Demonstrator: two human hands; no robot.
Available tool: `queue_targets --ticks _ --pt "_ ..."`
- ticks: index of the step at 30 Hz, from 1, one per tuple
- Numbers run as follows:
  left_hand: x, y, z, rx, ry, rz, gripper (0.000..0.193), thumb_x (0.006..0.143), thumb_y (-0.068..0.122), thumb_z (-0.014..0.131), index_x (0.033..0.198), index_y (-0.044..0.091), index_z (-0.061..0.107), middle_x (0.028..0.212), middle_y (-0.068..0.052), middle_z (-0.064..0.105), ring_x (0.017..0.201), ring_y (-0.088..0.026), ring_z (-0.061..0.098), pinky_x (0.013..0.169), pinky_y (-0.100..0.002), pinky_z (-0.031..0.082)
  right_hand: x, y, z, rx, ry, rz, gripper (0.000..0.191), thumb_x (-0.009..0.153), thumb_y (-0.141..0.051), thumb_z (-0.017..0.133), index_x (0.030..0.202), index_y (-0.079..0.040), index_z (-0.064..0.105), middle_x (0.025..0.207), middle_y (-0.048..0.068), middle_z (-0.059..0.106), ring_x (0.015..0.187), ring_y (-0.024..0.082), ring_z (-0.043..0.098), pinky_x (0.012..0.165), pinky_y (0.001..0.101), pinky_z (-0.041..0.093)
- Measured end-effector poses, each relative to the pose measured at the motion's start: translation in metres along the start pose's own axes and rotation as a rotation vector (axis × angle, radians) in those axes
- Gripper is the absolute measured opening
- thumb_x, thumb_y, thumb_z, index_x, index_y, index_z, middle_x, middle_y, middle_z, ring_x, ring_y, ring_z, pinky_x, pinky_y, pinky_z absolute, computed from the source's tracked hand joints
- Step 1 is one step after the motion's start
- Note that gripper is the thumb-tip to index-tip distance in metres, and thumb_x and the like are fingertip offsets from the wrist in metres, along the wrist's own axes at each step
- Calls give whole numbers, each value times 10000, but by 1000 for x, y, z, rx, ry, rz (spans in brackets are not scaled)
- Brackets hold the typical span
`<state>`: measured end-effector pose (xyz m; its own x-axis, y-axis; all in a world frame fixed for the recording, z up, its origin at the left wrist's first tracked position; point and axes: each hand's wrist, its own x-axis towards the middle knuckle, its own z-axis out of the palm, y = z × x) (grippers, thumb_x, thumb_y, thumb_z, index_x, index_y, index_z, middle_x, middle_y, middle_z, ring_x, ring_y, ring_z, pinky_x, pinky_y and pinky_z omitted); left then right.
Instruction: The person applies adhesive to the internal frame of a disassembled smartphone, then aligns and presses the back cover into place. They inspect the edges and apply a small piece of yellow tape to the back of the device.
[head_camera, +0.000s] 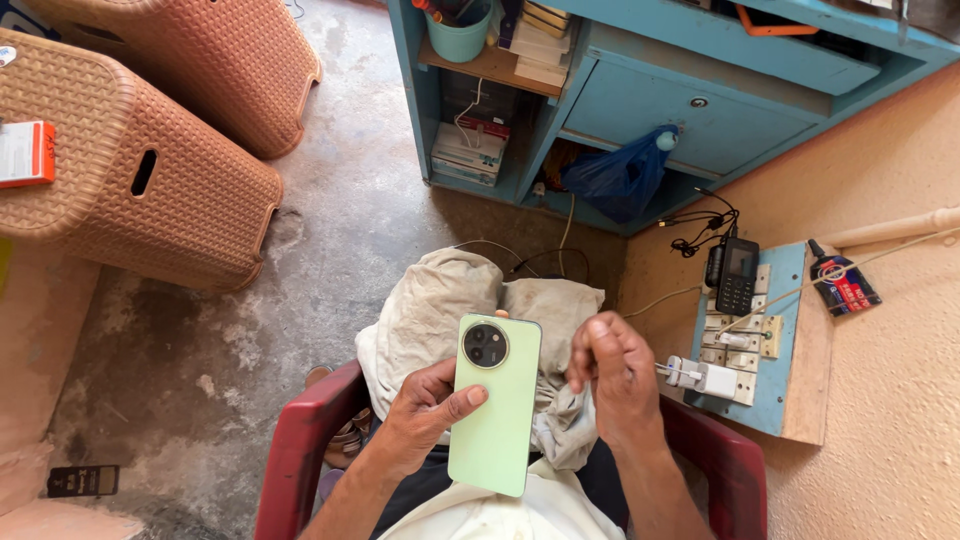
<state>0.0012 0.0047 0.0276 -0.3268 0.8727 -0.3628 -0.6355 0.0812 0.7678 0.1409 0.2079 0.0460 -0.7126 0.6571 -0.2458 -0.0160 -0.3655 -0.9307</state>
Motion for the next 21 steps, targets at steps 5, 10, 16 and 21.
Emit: queue_targets --ticks 5,10,16,21 --pt "2 -3 4 38 7 22 381 954 271 709 1186 -31 701 982 -62 751 851 -96 682 759 -253 556 -6 -2 19 -93 -34 134 269 957 -287 661 1005 -22 651 826 14 658 696 71 598 621 230 534" --pt "-1 1 8 264 -20 121 349 983 300 679 1108 -25 708 895 -39 750 793 -66 674 689 -236 552 -12 -1 26 -218 -11 30 278 990 -259 682 980 14 732 761 15 678 656 55 587 578 216 487" --pt "-1 4 14 255 9 118 346 988 303 676 1074 -29 722 864 -30 731 771 -56 646 665 -219 527 -12 7 25 -301 50 64 290 1013 -256 659 958 21 725 715 18 667 591 72 581 513 228 477" --pt "3 10 15 289 62 111 309 988 254 686 1076 -40 723 855 -42 733 762 -66 639 657 -229 526 -6 1 26 -272 -45 43 306 979 -224 673 1151 28 699 881 29 727 737 58 638 629 213 542"
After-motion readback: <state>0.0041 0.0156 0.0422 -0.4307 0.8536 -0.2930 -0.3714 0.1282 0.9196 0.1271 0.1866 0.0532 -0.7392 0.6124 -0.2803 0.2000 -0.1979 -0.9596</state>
